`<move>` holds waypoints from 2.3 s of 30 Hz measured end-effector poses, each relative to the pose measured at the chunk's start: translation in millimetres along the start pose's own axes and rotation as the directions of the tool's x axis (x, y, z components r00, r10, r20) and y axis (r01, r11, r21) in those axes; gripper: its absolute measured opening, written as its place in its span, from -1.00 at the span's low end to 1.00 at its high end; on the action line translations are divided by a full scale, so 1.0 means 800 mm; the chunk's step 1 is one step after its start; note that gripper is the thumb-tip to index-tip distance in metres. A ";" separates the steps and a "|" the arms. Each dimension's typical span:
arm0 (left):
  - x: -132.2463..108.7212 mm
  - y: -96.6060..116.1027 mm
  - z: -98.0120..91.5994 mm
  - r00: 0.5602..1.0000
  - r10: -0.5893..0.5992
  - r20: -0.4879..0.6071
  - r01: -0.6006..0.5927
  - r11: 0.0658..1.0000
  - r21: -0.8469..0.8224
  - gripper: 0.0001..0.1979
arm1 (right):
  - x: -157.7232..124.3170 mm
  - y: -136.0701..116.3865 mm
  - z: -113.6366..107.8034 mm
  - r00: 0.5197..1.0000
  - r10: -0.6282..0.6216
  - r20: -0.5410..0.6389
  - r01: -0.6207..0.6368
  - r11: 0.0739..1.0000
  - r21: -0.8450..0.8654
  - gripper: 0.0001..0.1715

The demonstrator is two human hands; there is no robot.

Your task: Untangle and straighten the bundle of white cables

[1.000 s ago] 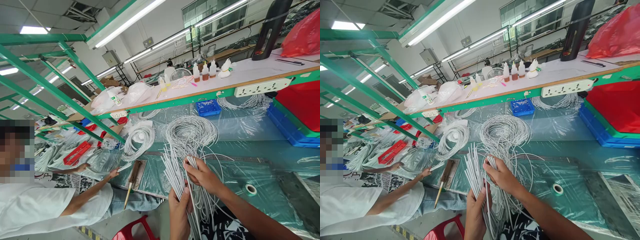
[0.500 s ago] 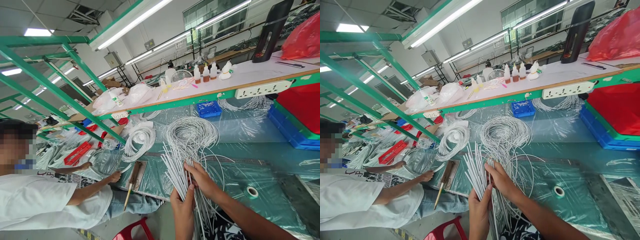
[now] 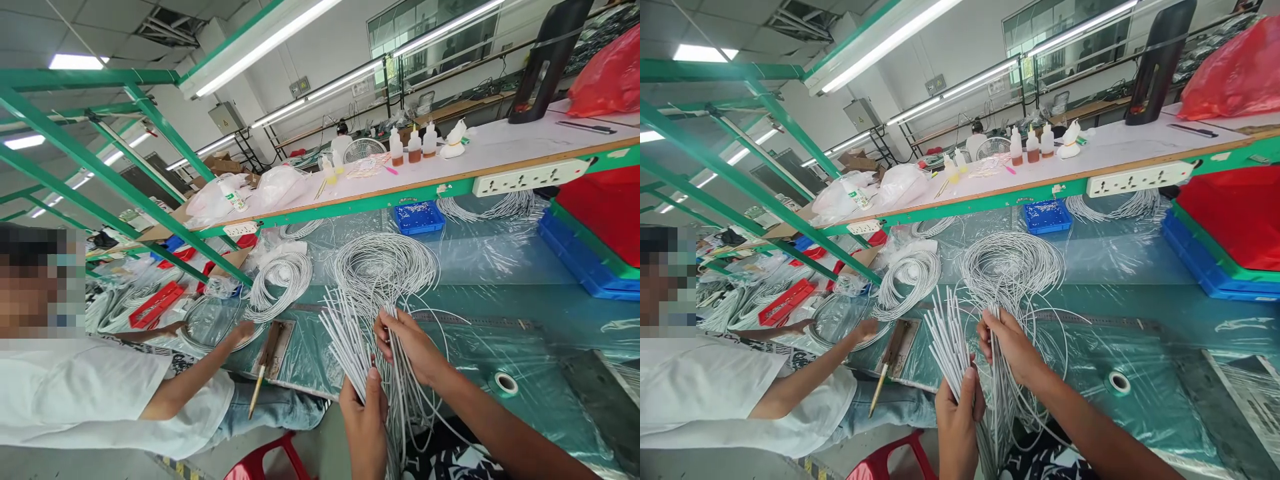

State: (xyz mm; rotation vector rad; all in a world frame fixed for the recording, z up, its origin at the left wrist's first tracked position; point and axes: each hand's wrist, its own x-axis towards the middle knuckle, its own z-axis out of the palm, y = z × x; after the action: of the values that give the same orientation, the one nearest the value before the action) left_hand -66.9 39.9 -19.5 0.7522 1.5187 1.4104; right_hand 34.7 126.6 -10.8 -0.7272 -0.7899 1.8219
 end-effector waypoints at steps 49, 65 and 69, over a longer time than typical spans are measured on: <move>-0.008 -0.022 0.013 0.990 0.090 0.107 -0.112 0.969 0.222 -0.50 | 0.000 -0.004 0.008 0.990 -0.120 -0.070 0.128 0.982 0.138 -0.33; 0.027 0.007 0.001 0.995 -0.094 -0.038 0.067 0.890 -0.452 -0.46 | -0.023 -0.015 -0.012 0.937 0.226 0.265 0.016 0.733 -0.680 -0.76; 0.035 0.020 -0.005 0.997 -0.015 -0.074 -0.025 0.860 -0.509 -0.51 | -0.023 -0.014 -0.016 0.901 0.320 0.292 0.033 0.622 -0.782 -0.78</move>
State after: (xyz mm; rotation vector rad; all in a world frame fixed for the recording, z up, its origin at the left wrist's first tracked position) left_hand -84.0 65.7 -10.3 0.3746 1.1115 1.7609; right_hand 56.7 115.4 -7.9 -0.9751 -1.9351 1.7602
